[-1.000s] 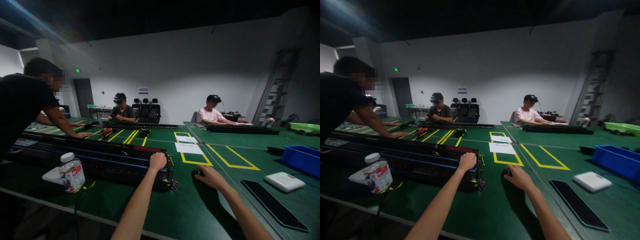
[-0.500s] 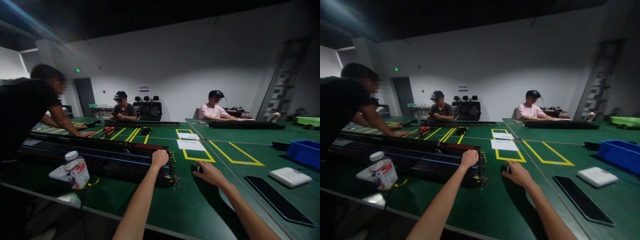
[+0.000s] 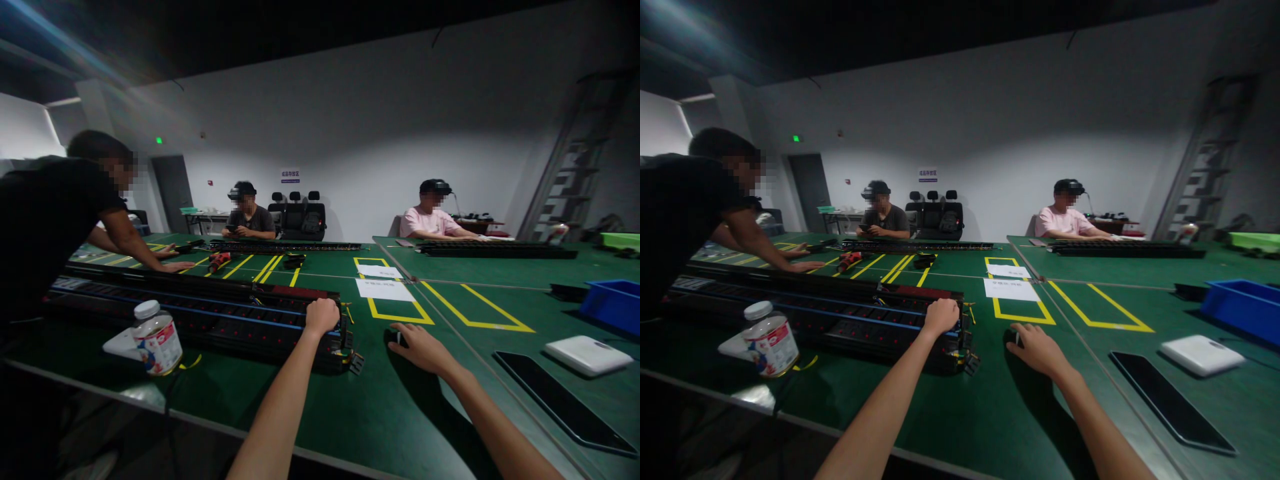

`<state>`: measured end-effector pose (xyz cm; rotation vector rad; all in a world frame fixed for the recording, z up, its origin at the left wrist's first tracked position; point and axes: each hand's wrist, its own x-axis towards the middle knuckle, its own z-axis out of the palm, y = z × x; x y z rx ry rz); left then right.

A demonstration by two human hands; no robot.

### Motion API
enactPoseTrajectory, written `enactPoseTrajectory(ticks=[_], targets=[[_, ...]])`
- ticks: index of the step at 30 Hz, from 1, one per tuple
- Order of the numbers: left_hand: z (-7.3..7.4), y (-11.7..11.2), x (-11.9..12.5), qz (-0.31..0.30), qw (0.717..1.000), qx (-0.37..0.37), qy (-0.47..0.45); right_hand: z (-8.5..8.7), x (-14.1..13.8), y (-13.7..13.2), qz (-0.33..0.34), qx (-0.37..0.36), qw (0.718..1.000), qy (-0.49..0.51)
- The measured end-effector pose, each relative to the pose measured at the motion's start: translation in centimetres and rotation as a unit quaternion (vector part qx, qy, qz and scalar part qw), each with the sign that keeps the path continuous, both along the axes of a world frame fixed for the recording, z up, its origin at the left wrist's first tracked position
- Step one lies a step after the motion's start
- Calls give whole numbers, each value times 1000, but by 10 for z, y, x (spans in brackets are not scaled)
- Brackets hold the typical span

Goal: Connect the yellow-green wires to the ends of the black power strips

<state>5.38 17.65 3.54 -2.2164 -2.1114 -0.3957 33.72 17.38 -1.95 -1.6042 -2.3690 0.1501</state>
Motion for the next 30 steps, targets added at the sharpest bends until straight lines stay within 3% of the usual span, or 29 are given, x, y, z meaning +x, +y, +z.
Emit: enactPoseTrajectory(ticks=[13, 30], targets=[[-5, 4, 0, 4, 1000, 5, 6, -7, 3, 4, 17, 18, 1000, -4], [-5, 4, 0, 3, 1000, 12, 4, 1, 0, -1, 14, 6, 1000, -19]])
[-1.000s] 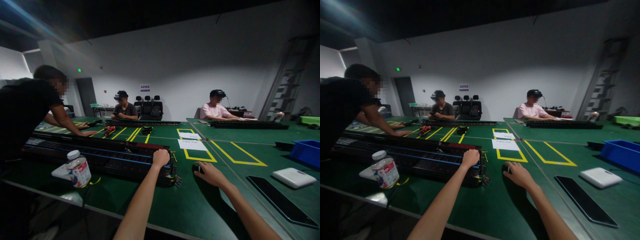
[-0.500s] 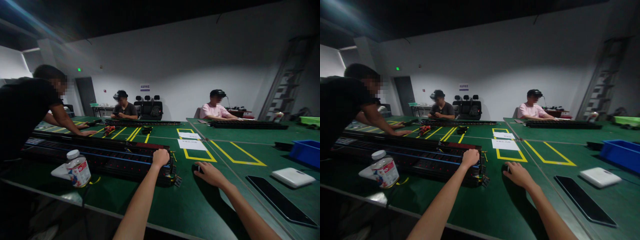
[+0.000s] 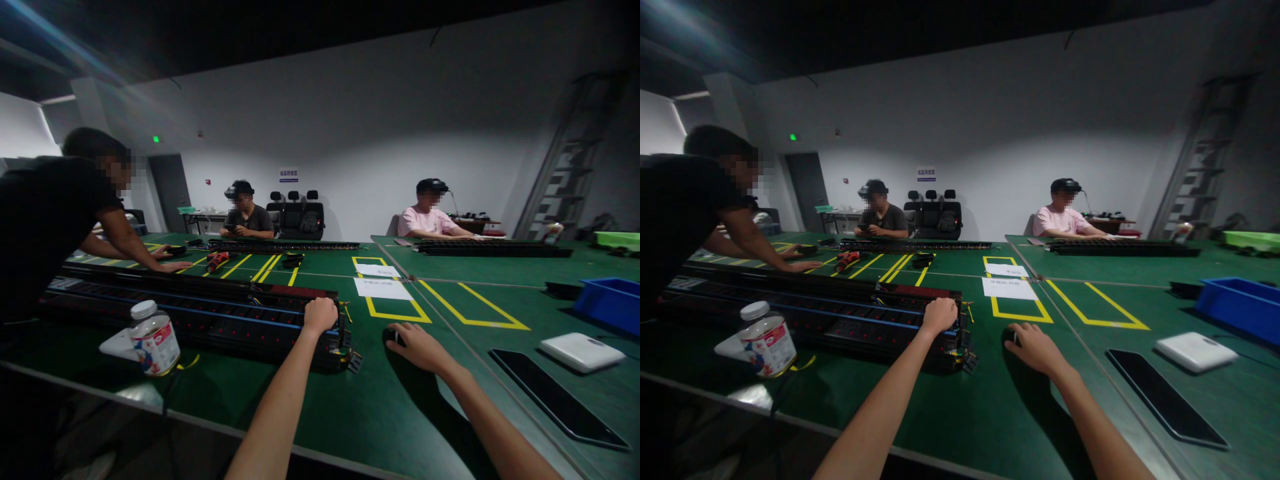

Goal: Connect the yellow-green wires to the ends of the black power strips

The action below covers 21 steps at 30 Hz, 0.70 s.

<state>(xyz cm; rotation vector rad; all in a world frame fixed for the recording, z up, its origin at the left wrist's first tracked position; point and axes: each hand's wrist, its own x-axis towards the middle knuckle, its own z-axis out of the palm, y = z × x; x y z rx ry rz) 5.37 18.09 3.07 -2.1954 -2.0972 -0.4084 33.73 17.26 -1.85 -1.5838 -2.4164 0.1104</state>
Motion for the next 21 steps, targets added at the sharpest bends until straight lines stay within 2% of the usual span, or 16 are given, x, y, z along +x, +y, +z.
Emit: enactPoseTrajectory(ticks=[21], targets=[[0, 0, 0, 0, 1000, 8, -3, -3, 0, 2, 0, 3, 1000, 16]])
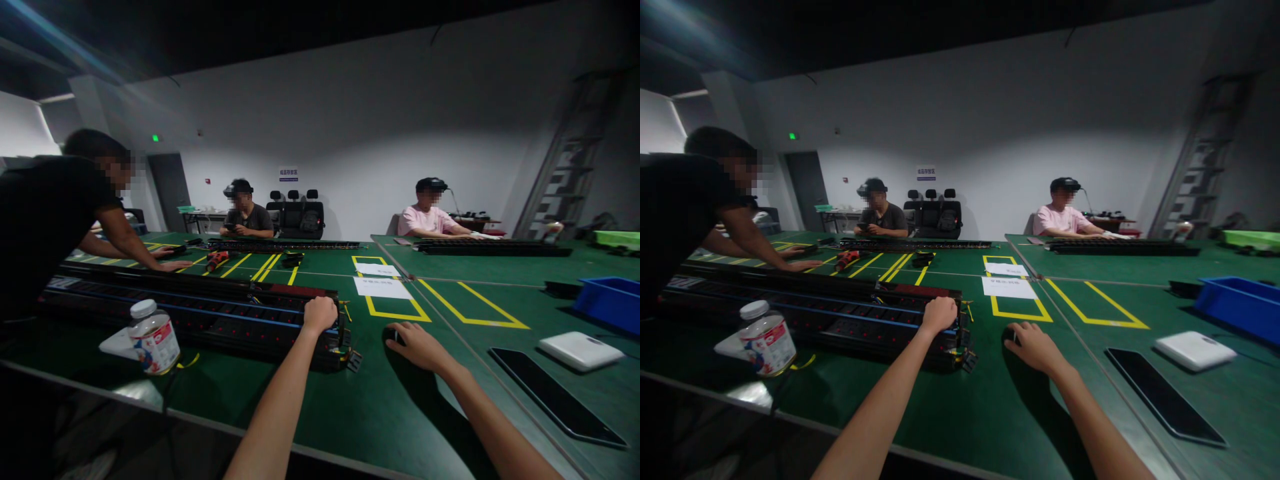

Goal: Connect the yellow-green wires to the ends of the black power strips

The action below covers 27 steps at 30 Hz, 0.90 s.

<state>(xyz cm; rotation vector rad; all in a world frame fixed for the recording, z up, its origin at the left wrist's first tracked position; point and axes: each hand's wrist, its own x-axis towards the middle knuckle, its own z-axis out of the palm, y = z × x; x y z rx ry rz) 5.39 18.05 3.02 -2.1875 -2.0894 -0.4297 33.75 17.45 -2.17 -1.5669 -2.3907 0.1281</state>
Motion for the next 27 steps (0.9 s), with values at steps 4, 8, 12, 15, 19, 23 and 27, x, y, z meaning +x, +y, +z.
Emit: enactPoseTrajectory(ticks=[4, 8, 12, 15, 19, 23, 27], targets=[[1, -1, 0, 0, 1000, -7, 2, 1, 0, -1, 1, 6, 1000, 1], [3, -2, 0, -4, 1000, -15, 3, 4, -1, -3, 1, -4, 1000, -10], [4, -3, 0, 0, 1000, -15, 4, 7, -2, -4, 1, -17, 1000, -15], [4, -3, 1, -1, 1000, -15, 8, 7, -2, -5, 1, -17, 1000, -12], [3, -2, 1, 0, 1000, -15, 12, 6, -1, -4, 2, -13, 1000, -7], [2, 0, 0, 2, 1000, -11, 12, 6, -1, -3, 4, -18, 1000, -12], [2, 1, 0, 3, 1000, -16, 6, 8, -2, -5, -4, -19, 1000, -8]])
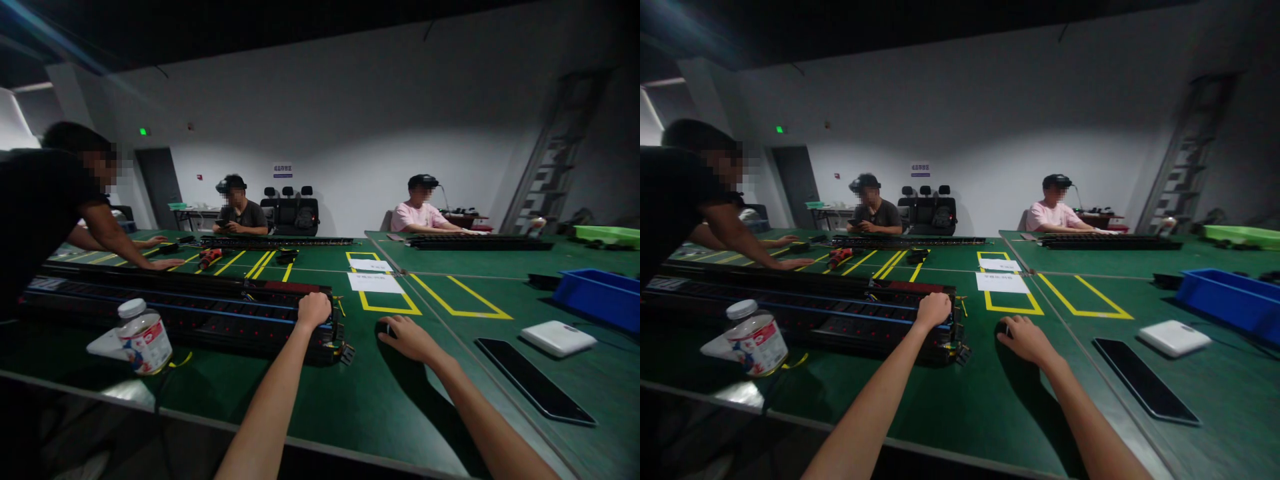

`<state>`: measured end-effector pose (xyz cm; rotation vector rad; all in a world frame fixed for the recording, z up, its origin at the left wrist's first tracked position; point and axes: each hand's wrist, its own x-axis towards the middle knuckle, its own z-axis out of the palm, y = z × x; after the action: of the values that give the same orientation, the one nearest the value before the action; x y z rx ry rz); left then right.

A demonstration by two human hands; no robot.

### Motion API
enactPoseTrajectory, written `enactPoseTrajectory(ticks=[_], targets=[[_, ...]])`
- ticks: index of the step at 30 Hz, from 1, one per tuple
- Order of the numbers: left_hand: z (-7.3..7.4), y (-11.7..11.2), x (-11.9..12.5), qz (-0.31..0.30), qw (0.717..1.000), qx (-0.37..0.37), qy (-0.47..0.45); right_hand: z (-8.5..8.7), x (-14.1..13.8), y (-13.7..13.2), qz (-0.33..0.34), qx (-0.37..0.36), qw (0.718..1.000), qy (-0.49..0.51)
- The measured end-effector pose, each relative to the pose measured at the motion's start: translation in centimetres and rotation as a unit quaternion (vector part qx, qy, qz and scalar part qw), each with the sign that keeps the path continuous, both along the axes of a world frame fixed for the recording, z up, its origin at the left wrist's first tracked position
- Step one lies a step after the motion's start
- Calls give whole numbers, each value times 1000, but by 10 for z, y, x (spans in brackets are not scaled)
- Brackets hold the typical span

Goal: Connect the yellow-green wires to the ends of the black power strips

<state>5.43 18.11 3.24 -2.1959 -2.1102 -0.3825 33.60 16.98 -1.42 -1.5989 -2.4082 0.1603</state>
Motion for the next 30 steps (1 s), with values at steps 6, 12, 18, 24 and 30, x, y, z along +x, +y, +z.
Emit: enactPoseTrajectory(ticks=[6, 12, 18, 24, 30], targets=[[1, -1, 0, -4, 1000, 4, 4, 4, -1, -3, 3, 6, 1000, -16], [3, -2, 0, 0, 1000, -5, 6, 8, -3, -4, 1, -9, 999, -31], [2, -1, 0, -2, 1000, -1, 1, 8, -3, -5, -1, -2, 999, -32], [1, -1, 0, -2, 1000, 6, 3, 4, -2, -2, 5, 2, 1000, -27], [1, -1, 1, 2, 1000, -1, 6, 2, 0, -1, 7, 5, 1000, -23]])
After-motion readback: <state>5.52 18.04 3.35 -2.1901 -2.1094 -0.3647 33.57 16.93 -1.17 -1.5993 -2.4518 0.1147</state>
